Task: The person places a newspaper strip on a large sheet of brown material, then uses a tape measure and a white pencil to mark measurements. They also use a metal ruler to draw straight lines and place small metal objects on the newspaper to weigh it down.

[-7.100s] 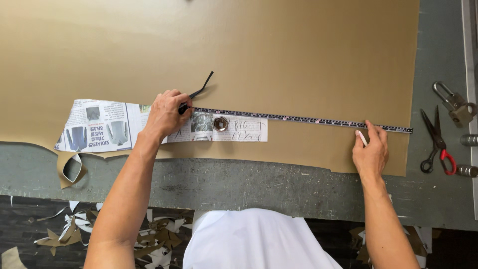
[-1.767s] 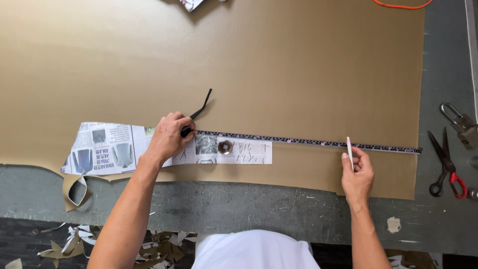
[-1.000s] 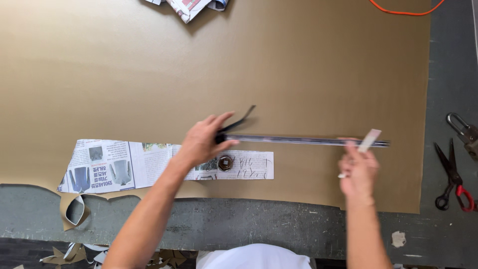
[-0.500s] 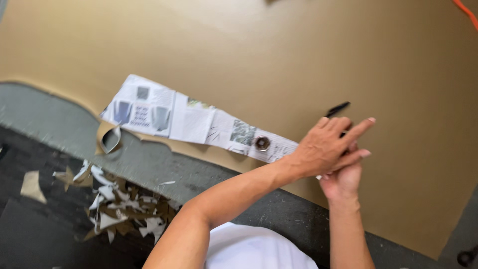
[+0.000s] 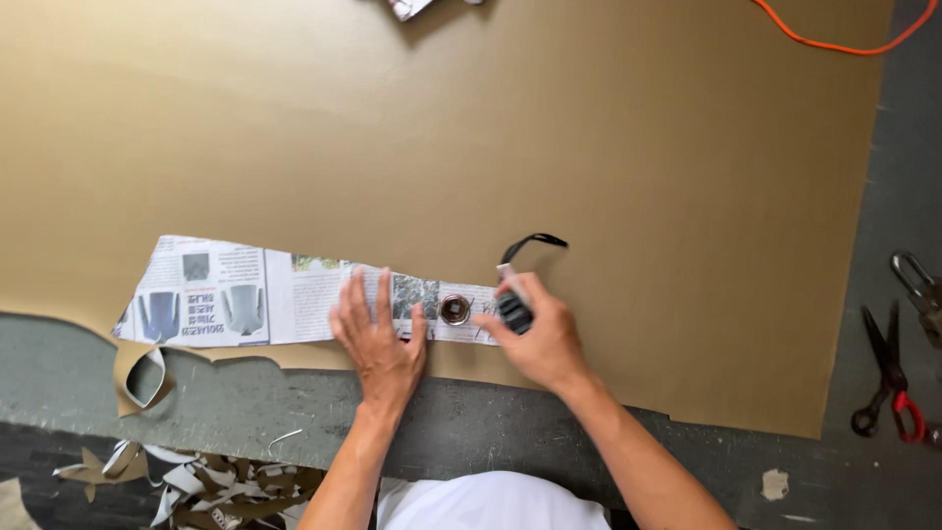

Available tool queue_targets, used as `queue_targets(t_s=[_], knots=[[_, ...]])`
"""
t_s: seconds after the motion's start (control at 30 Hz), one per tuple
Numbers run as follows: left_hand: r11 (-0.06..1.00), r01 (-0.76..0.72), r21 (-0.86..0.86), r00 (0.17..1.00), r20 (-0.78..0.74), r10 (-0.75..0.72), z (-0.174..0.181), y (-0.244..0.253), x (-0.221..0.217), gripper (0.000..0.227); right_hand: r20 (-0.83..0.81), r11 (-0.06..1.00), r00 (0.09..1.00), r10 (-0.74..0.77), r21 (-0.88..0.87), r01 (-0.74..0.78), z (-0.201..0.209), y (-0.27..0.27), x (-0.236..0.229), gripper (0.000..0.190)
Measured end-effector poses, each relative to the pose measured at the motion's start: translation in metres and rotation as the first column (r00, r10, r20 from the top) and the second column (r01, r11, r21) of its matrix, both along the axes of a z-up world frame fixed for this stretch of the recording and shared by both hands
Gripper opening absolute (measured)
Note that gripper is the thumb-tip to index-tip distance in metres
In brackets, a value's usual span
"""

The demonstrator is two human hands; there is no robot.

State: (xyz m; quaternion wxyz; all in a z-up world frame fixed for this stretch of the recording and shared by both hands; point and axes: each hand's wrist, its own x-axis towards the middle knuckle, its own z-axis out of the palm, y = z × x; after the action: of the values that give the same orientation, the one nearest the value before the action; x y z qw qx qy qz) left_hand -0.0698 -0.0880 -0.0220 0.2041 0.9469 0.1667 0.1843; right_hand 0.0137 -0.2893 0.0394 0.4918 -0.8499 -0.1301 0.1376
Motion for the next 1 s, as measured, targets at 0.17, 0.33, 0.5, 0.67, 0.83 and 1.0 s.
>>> queue_targets(t_s=[0.17,0.33,0.5,0.67,0.83,1.0], knots=[[0.999,-0.038,-0.021,0.991,-0.128,0.035,-0.017,0.018,-0.007,0.085,0.309,0.963,0.931,0.195,-0.24,-0.122,0.002,0.024,-0.011,0.057],[0.999,-0.027,-0.042,0.985,-0.172,0.02,-0.018,0.025,-0.006,0.086,0.297,0.959,0.934,0.197,-0.255,-0.121,0.005,0.029,-0.012,0.048],[0.999,-0.011,-0.05,0.985,-0.173,0.002,-0.017,0.026,-0.005,0.089,0.322,0.967,0.926,0.197,-0.219,-0.13,-0.002,0.028,-0.011,0.047],[0.999,-0.002,-0.043,0.982,-0.191,-0.006,-0.018,0.03,-0.006,0.089,0.368,0.978,0.91,0.189,-0.152,-0.142,-0.006,0.031,-0.01,0.049],[0.999,0.007,-0.052,0.981,-0.194,-0.017,-0.021,0.039,-0.006,0.089,0.372,0.976,0.905,0.206,-0.139,-0.165,-0.01,0.039,-0.008,0.054],[0.999,0.019,-0.034,0.974,-0.223,-0.026,-0.022,0.069,-0.005,0.09,0.424,0.969,0.871,0.247,-0.118,-0.217,-0.016,0.059,-0.004,0.049]])
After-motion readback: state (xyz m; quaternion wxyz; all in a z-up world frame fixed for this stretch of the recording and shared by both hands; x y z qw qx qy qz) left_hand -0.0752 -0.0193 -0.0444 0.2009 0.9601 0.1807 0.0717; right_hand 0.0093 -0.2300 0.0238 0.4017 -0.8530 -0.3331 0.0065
